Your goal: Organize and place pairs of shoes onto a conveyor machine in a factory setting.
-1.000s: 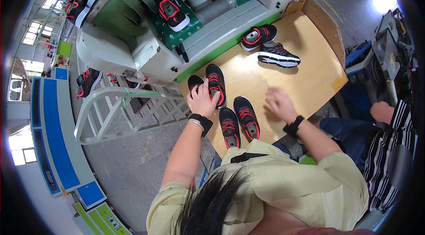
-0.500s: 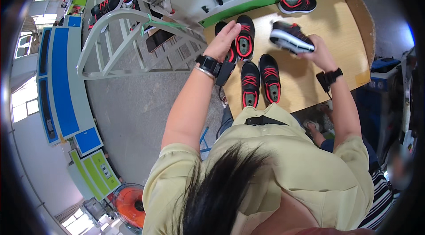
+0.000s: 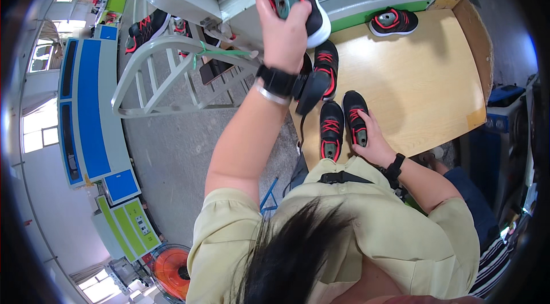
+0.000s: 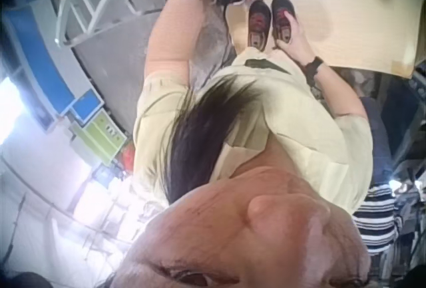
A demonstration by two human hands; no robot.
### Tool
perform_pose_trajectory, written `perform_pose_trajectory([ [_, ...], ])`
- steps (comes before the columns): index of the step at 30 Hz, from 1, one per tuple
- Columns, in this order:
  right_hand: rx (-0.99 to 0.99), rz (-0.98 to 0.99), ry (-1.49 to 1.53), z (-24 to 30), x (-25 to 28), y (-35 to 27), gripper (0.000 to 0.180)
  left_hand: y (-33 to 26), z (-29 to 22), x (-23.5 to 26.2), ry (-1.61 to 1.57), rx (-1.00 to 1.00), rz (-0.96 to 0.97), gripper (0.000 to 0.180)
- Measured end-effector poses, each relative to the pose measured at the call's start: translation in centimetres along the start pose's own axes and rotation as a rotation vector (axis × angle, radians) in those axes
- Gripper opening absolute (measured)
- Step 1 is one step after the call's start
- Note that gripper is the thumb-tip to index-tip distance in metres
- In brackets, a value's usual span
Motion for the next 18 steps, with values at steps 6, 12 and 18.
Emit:
perform_pose_trajectory([
  [6, -0.246, -0.088, 0.753, -1.3, 7.5, 1.4, 0.071, 5.2, 3.8, -1.4, 0.637, -0.311, -0.084, 0.077],
  [12, 0.242, -0.623, 0.545, 6.0, 21.3, 6.7, 0.061, 6.6, 4.0, -1.0, 0.681, -0.271, -0.049, 0.084],
  [18, 0.488, -0.875, -0.155, 13.9, 31.2, 20.5, 0.055, 7.6, 3.8, -1.6, 0.672, -0.198, 0.034, 0.086],
])
Point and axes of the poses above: each hand's wrist, its own y-axis towards the middle knuckle, its own x-axis out of the back of the hand, z = x × y, the point moved 5 cm from there along y, towards the middle knuckle
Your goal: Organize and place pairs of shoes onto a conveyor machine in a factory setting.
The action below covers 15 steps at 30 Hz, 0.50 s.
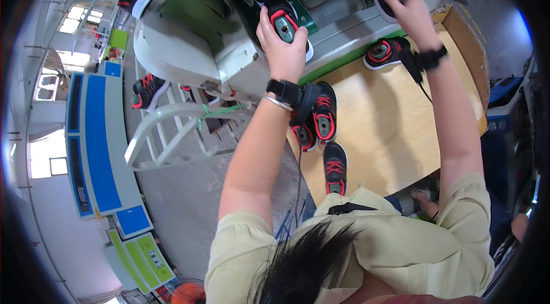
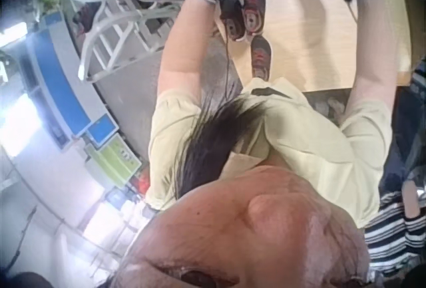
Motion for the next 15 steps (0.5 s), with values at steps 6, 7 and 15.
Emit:
perform_pose_trajectory([
  [6, -0.125, -0.059, 0.248, -3.6, -4.0, 2.3, 0.047, 0.7, 1.6, 0.5, 0.05, 0.013, 0.072, 0.097],
  [7, -0.281, -0.14, 0.575, -5.0, -4.2, 1.9, 0.044, 0.9, 1.8, 0.9, 0.082, 0.015, 0.076, 0.097],
  [15, -0.28, 0.069, -0.051, -16.9, -9.3, -14.3, 0.033, 2.9, 3.2, -0.1, -0.136, 0.177, 0.139, 0.096],
])
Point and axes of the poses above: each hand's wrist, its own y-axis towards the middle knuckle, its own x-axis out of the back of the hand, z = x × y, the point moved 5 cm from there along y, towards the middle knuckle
